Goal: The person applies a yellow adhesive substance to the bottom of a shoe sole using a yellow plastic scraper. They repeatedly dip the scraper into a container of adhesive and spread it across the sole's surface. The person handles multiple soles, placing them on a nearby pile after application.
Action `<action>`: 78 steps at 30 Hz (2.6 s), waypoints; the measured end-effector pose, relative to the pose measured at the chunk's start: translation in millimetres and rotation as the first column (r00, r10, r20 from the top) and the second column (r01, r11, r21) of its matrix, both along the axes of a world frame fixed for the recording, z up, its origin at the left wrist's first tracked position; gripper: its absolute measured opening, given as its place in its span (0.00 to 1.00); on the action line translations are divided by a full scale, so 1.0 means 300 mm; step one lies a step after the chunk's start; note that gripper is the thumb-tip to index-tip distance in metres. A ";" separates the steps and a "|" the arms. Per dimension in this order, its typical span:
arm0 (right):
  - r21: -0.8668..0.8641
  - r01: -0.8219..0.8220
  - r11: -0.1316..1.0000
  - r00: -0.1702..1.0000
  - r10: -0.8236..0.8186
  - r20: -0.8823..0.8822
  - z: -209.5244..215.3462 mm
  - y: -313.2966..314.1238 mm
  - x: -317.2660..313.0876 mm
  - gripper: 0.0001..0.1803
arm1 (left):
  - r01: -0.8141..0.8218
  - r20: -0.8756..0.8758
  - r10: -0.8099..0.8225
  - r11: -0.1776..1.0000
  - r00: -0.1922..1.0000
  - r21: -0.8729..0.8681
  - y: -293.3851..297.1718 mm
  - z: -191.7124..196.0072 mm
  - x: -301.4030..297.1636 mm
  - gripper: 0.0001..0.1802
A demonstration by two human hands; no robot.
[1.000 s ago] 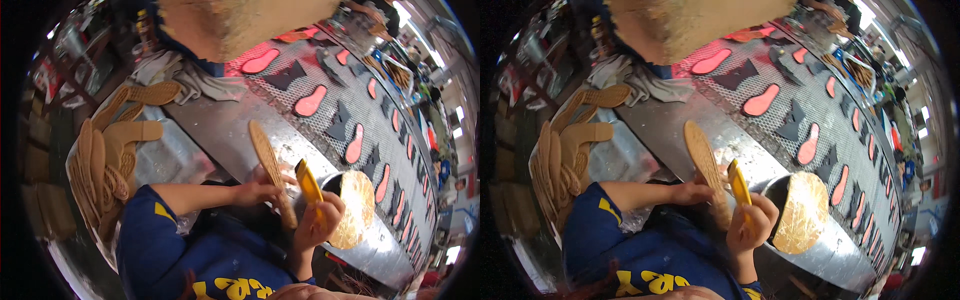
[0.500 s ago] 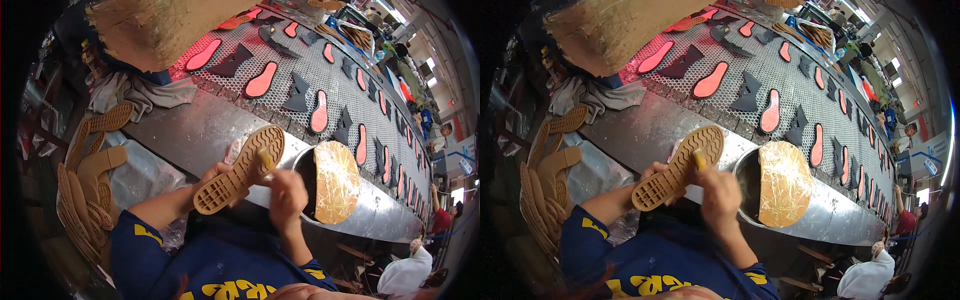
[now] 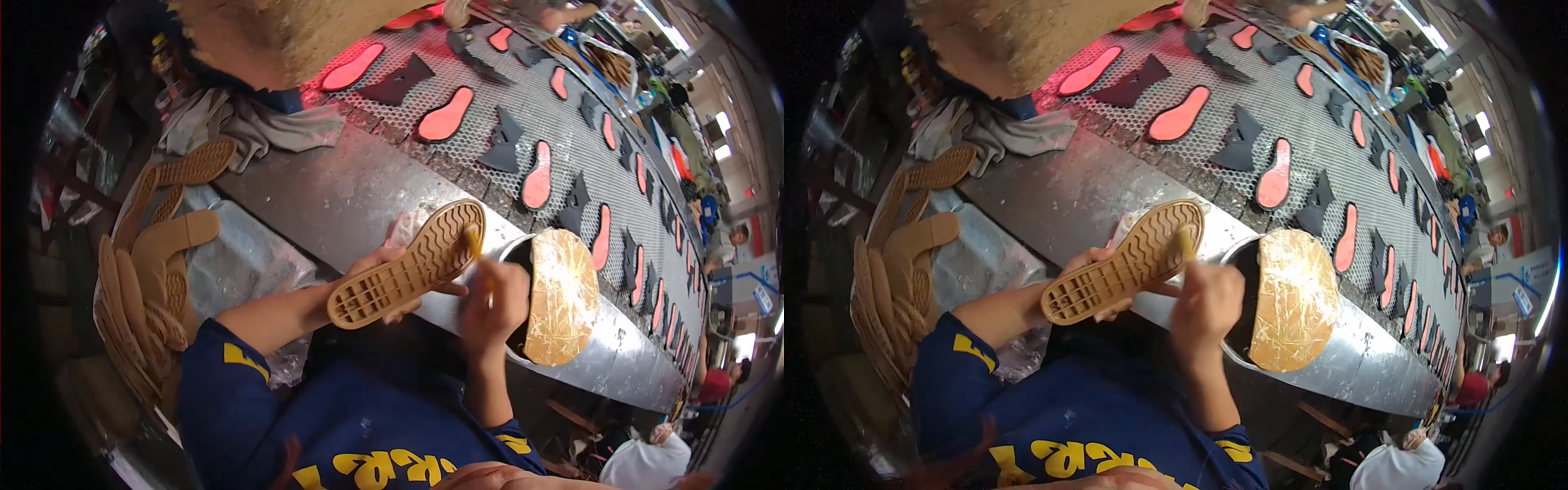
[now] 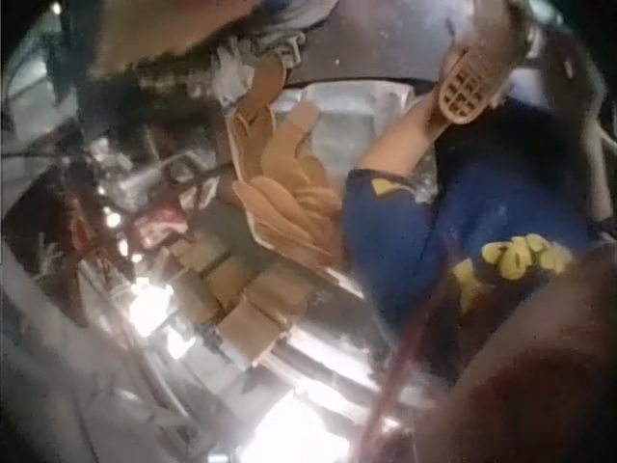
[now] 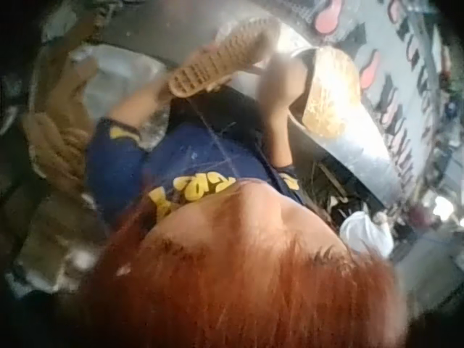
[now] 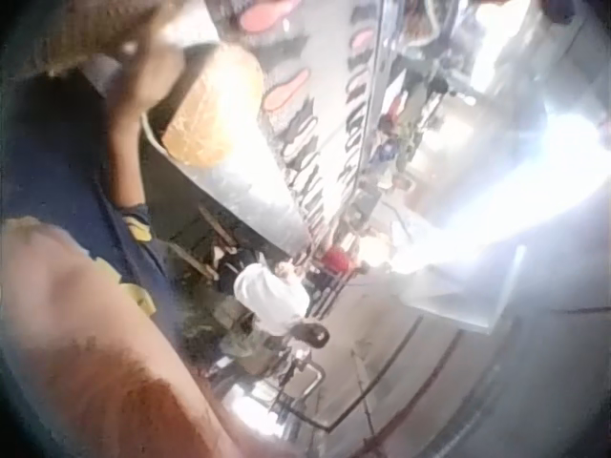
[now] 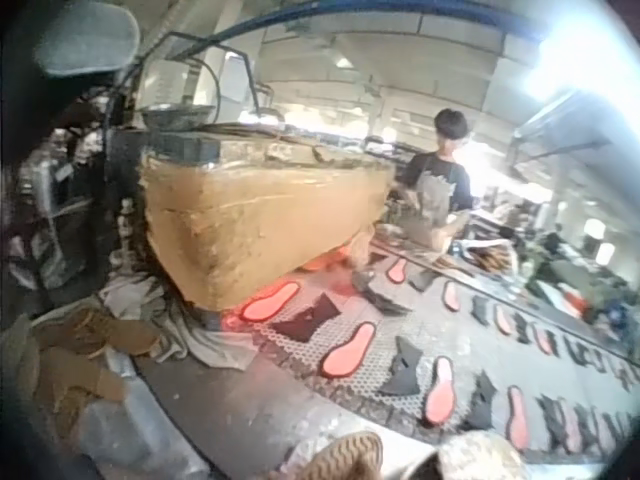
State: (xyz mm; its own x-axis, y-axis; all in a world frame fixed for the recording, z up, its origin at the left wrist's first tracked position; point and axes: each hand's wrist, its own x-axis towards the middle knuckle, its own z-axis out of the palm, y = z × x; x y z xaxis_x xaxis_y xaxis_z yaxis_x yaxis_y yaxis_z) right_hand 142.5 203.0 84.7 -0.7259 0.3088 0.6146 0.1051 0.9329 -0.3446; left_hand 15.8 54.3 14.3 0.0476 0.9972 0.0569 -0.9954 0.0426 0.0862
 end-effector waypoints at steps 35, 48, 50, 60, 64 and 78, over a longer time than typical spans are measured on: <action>-0.758 -0.038 0.651 0.898 -0.311 -0.312 -0.051 0.091 0.478 0.09 | -0.477 -0.918 0.277 0.871 0.283 0.116 0.298 0.308 -0.047 0.24; -0.654 -0.039 0.756 0.902 -0.256 -0.349 -0.025 0.128 0.536 0.08 | -0.177 -0.759 0.193 0.909 -0.622 0.377 0.584 0.189 0.009 0.43; -0.646 0.004 0.763 0.900 -0.285 -0.330 -0.065 0.161 0.550 0.08 | -0.122 -0.519 0.085 0.928 -0.851 0.352 0.416 0.171 -0.014 0.46; -0.721 -0.121 0.682 0.992 0.049 -0.120 -0.196 0.227 0.475 0.22 | -0.944 0.251 -0.920 0.250 -0.301 -0.218 -0.475 0.184 -0.262 0.51; -0.732 0.048 0.680 0.999 -0.032 0.037 -0.190 0.247 0.448 0.19 | -0.903 0.136 -0.989 -0.010 -0.054 -0.430 -0.605 0.110 -0.278 0.44; -0.703 0.074 0.708 0.997 -0.054 0.050 -0.232 0.311 0.565 0.14 | -0.969 -0.115 -0.972 0.188 -0.207 0.158 -0.526 0.072 -0.277 0.12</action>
